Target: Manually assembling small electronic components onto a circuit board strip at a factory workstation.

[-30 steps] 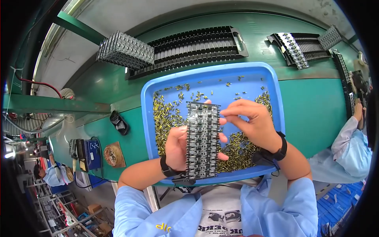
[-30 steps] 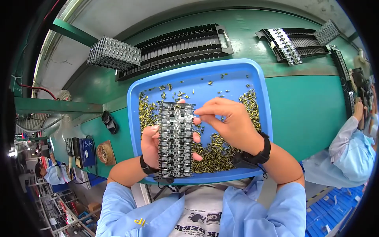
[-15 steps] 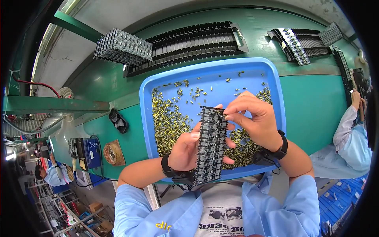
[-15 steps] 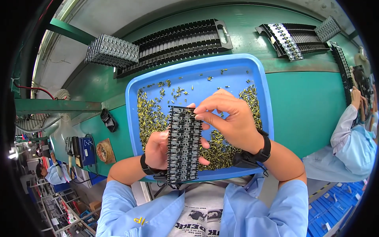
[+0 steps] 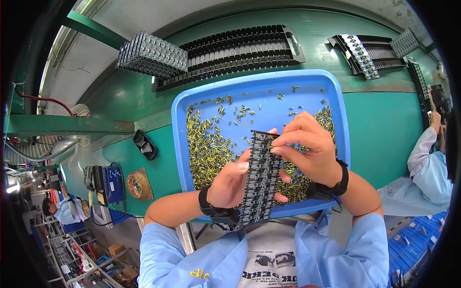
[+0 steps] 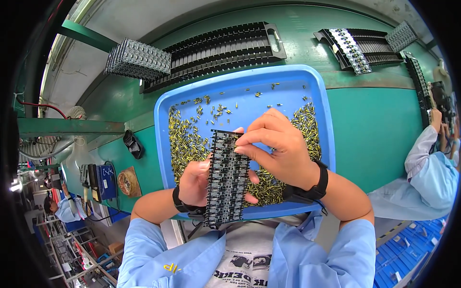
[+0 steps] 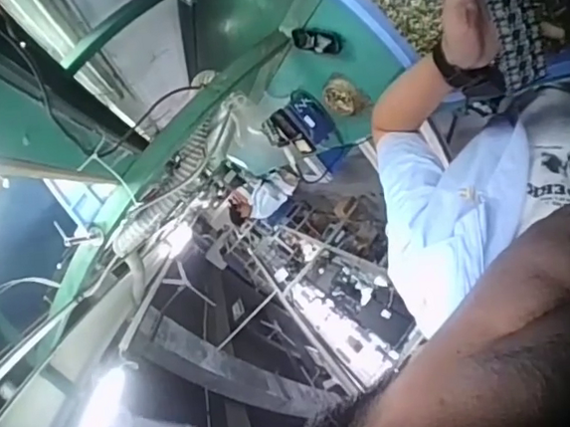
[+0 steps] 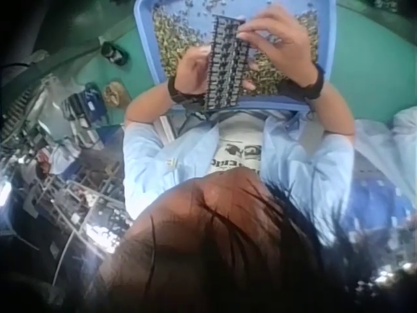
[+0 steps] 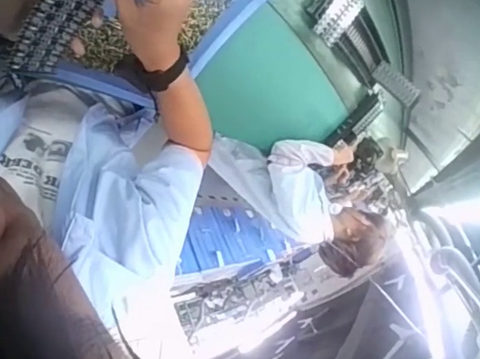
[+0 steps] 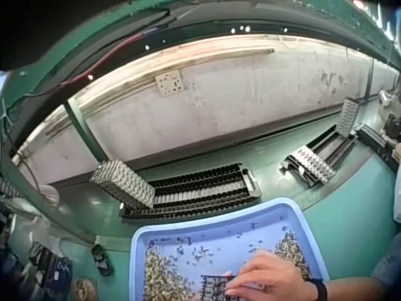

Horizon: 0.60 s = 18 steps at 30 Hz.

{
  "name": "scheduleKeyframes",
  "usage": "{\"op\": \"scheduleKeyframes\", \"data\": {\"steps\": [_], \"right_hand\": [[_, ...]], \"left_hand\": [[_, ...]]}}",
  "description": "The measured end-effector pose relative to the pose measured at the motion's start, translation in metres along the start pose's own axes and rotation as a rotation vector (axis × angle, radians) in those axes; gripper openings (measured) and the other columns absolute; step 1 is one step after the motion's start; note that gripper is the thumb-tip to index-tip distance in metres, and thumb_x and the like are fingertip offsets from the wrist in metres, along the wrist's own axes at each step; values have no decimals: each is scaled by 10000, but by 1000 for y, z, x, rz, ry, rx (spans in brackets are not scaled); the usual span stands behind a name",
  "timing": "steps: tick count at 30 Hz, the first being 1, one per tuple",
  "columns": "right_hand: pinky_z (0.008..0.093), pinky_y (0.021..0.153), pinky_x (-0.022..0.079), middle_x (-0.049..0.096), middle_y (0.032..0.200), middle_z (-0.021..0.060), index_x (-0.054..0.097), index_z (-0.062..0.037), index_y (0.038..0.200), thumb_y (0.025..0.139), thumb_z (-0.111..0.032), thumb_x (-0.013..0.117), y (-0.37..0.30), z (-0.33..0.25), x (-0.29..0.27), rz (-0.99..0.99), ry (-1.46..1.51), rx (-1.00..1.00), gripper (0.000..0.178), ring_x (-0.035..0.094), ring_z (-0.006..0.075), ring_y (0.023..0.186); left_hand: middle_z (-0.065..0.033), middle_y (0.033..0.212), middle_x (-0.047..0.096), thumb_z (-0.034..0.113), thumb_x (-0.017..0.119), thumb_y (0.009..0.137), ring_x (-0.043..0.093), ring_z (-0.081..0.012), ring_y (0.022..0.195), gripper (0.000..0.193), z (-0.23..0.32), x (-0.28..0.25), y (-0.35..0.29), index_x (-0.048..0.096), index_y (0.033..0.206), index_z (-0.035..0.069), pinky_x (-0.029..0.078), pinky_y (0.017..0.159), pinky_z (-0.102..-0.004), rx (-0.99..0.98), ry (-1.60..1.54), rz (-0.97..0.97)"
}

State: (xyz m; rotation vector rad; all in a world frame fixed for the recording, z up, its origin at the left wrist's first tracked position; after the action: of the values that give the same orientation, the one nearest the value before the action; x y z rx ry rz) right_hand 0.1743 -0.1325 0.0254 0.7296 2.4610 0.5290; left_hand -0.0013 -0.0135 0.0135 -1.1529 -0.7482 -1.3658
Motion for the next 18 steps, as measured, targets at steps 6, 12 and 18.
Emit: {"op": "scheduleKeyframes", "data": {"steps": [6, 12, 18], "right_hand": [[350, 709, 471, 670, 882, 42, 784, -91, 941, 751, -40, 887, 0, -3, 1, 25, -72, -94, 222, 583, 233, 822], [352, 709, 469, 662, 878, 38, 772, -87, 940, 730, -27, 889, -3, -6, 2, 49, -124, -118, 247, 584, 244, 819], [359, 703, 470, 657, 878, 41, 762, -86, 948, 722, -14, 881, -3, -11, 2, 54, -150, -142, 265, 584, 249, 813]], "left_hand": [[-162, 1538, 424, 368, 497, 1007, 549, -371, 1348, 834, 2, 1, 1, 69, 1691, 159, 519, 1067, -655, -4, 78, 8], [-143, 1548, 405, 345, 503, 1011, 551, -342, 1330, 849, 2, 2, 3, 48, 1702, 154, 542, 1050, -622, 36, 121, -33], [-140, 1565, 390, 348, 503, 1010, 549, -329, 1323, 871, -1, 1, 2, 18, 1707, 150, 545, 1050, -611, 56, 157, -32]]}}
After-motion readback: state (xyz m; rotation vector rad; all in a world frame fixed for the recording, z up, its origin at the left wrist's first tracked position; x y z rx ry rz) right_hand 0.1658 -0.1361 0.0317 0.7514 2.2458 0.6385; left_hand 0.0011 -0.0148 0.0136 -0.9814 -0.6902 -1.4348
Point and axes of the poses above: each hand's wrist, its own y-axis towards the middle knuckle, its own x-axis out of the palm, z = x × y, the point moved 2 cm from there along y, towards the middle knuckle
